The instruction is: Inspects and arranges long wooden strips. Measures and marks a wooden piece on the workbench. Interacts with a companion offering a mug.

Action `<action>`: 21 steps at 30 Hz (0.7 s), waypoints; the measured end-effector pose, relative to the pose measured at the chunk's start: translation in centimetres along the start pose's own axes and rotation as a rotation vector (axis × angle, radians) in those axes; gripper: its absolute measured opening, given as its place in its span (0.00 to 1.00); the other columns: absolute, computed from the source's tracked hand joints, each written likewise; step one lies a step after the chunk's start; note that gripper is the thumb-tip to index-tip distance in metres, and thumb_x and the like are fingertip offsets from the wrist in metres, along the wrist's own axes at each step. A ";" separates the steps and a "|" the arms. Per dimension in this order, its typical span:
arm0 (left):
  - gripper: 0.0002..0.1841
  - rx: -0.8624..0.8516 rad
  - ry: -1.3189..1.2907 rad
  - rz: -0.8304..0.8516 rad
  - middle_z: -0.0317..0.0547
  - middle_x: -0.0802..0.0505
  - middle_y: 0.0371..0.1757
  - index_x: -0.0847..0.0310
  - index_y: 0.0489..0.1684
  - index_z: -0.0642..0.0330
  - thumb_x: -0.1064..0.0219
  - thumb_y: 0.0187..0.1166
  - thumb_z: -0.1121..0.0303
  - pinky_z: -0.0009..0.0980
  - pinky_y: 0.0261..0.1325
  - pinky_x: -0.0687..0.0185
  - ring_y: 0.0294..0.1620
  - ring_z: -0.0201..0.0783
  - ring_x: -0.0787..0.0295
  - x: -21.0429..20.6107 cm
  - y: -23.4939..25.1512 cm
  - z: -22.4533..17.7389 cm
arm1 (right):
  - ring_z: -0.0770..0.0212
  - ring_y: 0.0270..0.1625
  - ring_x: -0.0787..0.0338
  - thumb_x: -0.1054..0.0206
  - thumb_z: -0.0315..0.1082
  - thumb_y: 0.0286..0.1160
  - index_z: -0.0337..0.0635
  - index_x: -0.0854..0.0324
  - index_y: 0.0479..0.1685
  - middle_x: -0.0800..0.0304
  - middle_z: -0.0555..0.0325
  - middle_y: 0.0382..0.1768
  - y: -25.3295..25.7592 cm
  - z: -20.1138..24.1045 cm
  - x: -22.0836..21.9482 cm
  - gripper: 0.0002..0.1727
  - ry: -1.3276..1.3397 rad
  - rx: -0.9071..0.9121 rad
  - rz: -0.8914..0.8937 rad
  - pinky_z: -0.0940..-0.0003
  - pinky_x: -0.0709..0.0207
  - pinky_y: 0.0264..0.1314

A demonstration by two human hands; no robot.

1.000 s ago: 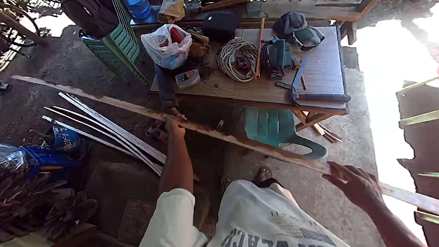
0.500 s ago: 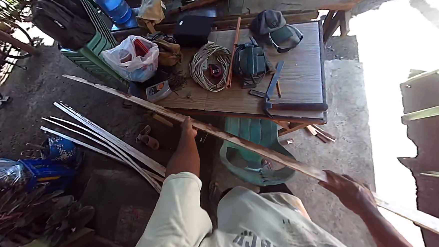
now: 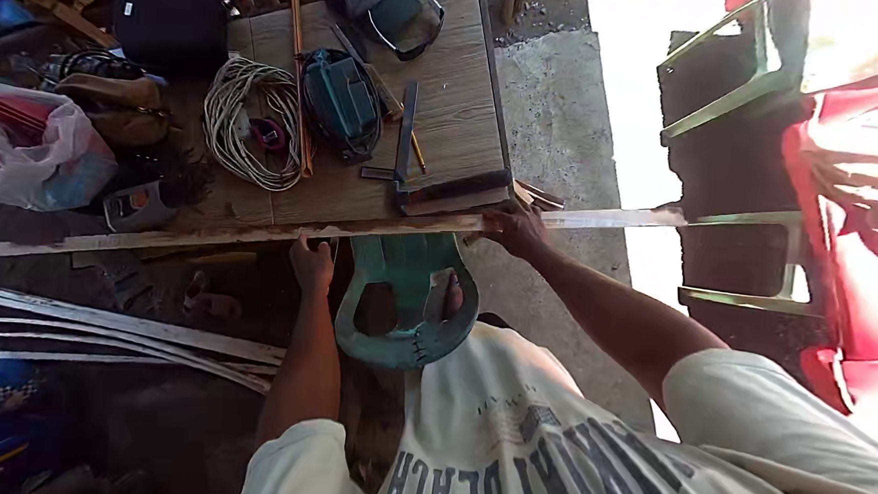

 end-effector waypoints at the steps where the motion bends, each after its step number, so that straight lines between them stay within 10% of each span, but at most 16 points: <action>1: 0.30 -0.109 0.122 0.006 0.61 0.30 0.87 0.34 0.87 0.57 0.38 0.85 0.57 0.62 0.82 0.33 0.85 0.60 0.32 -0.7 -0.3 -1.0 | 0.41 0.75 0.22 0.25 0.60 0.71 0.67 0.15 0.72 0.16 0.48 0.68 0.8 0.2 0.3 0.29 -0.014 0.006 -0.003 0.34 0.35 0.78; 8: 0.34 -0.545 0.575 0.183 0.48 0.44 0.96 0.32 0.88 0.39 0.29 0.79 0.54 0.69 0.90 0.60 0.97 0.62 0.63 -5.9 -0.3 -6.1 | 0.43 0.73 0.21 0.28 0.61 0.73 0.68 0.17 0.74 0.15 0.51 0.66 3.8 2.4 0.1 0.29 -0.123 0.010 -0.039 0.35 0.36 0.78; 13: 0.28 -0.686 0.658 0.154 0.41 0.18 0.80 0.25 0.81 0.35 0.31 0.81 0.47 0.65 0.91 0.56 0.91 0.53 0.39 -7.1 1.8 -6.4 | 0.45 0.75 0.22 0.32 0.68 0.72 0.66 0.16 0.72 0.16 0.52 0.67 4.4 3.6 1.0 0.31 -0.120 -0.041 0.029 0.37 0.34 0.77; 21: 0.24 -0.761 0.645 0.149 0.38 0.14 0.74 0.20 0.76 0.33 0.30 0.81 0.48 0.62 0.90 0.52 0.86 0.48 0.31 -6.9 2.6 -5.7 | 0.42 0.76 0.22 0.30 0.59 0.74 0.59 0.18 0.74 0.17 0.49 0.70 11.1 7.3 1.8 0.30 -0.200 -0.059 0.149 0.35 0.32 0.75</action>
Point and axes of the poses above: each hand's wrist, its own y-axis towards the middle knuckle, its own x-axis out of the back of the hand, z = x × y, the point moved 1 cm from there along y, towards the middle knuckle
